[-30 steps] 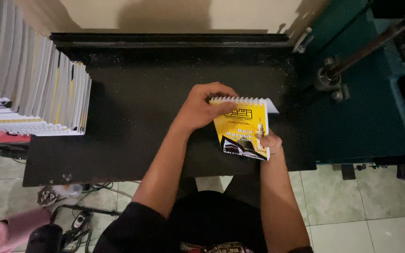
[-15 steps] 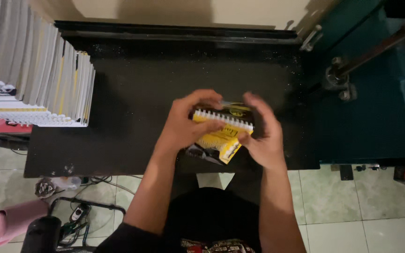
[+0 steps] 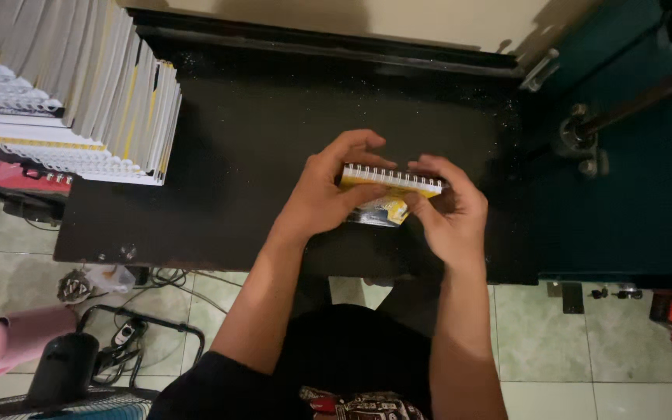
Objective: The person repeatedly picks up a stack of white spiral-bound paper, places it on a black table, and covers it with a yellow notebook. They then lift the combined stack and place it onto a growing pile of similar notebooks on the left side of the table.
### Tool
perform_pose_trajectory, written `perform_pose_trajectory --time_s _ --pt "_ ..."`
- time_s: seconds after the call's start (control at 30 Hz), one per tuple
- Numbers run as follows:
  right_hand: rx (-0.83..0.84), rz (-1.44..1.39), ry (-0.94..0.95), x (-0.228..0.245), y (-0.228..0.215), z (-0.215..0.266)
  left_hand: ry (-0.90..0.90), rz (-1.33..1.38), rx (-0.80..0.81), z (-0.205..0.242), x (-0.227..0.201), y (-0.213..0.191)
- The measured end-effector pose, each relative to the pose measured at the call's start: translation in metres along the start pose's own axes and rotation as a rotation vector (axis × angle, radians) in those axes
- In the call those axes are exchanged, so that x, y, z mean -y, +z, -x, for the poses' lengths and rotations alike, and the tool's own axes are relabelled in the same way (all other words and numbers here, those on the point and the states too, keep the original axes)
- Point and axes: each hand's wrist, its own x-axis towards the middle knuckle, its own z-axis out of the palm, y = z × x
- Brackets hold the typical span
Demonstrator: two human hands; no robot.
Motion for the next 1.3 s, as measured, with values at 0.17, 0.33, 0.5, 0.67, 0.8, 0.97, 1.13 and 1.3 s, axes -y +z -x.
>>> perform_pose_trajectory --time_s 0.17,0.33,0.5,0.67,0.8,0.97,1.13,1.3 --pt "-0.036 0.019 0.031 -0.046 -0.014 0.013 0.0 0.032 -0.003 -0.001 0.026 0.002" --pt "-0.036 -0.08 0.093 -0.027 0.002 0.008 -0.014 0.053 -0.001 -0.003 0.025 0.003" --pt "-0.104 -0.241 0.098 -0.039 0.016 0.007 -0.02 0.105 0.002 -0.002 0.031 0.013" --pt "-0.183 -0.25 0.087 -0.012 0.04 0.005 -0.066 0.036 -0.126 0.003 0.036 0.02" --pt "-0.121 -0.139 0.055 -0.022 0.029 0.008 -0.045 0.016 -0.158 0.004 0.044 0.02" --pt "-0.298 -0.079 0.207 -0.004 0.04 0.023 -0.031 0.115 -0.142 0.015 0.018 0.024" --pt "-0.354 -0.153 0.151 -0.018 0.043 0.028 -0.01 0.053 -0.198 0.027 0.009 0.022" --pt "-0.199 0.046 0.335 0.014 0.046 0.026 -0.205 -0.003 -0.133 0.027 -0.029 0.001"
